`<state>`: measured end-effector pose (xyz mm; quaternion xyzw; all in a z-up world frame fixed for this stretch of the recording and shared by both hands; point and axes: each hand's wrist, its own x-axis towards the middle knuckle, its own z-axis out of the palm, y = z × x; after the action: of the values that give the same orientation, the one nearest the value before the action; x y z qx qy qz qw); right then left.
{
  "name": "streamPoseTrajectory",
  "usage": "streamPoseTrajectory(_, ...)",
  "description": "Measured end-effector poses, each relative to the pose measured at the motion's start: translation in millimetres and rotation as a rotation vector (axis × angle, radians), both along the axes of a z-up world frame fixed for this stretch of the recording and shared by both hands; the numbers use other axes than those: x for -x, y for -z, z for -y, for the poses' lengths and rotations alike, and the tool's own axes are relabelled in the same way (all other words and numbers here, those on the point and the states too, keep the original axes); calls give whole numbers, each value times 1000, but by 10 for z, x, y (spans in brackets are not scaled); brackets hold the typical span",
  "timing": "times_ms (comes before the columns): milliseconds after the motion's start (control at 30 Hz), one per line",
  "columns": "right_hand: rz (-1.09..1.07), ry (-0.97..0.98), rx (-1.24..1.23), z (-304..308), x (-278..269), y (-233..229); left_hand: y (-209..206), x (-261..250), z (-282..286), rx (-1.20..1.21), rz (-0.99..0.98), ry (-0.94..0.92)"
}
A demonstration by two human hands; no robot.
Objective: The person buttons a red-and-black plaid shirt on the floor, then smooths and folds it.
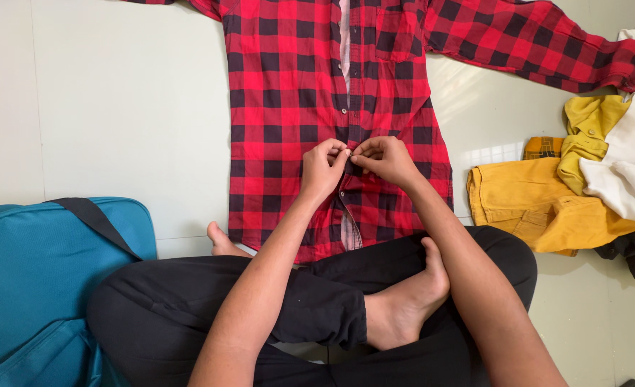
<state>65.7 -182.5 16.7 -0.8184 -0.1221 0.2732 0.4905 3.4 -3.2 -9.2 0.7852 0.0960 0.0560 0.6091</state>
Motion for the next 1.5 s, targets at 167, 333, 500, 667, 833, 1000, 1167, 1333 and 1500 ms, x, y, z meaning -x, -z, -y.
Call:
streamPoseTrajectory(167, -13, 4, 8, -3, 4, 3, 35, 3, 8, 1, 8, -1)
streamPoseTrajectory(333, -17, 0, -8, -1, 3, 13, 61, -13, 17, -8, 13, -4)
streamPoseTrajectory(500, -20, 2, -21, 12, 3, 37, 90, -15, 18, -11, 26, -12)
streamPoseTrajectory(667, -43, 1, -49, 16, -1, 55, 105, -27, 20, -16, 34, -16)
streamPoseTrajectory(833, -196, 32, -141, 147, -60, 34, 173, -60, 26, -4, 50, -51)
streamPoseTrajectory(1000, -166, 63, -332, 336, -92, 232, 402, -42, 17, 117, 115, -57)
streamPoseTrajectory(1167, -142, 207, -365, 707, 13, 473, 490, 67, -23, 13, 163, -157)
streamPoseTrajectory(1333, -153, 231, -307, 760, 212, 454, 334, 434, -139, -68, 149, -103)
streamPoseTrajectory(1500, -89, 61, -189, 915, 539, 225, -150, 1189, -163, -146, 127, 102)
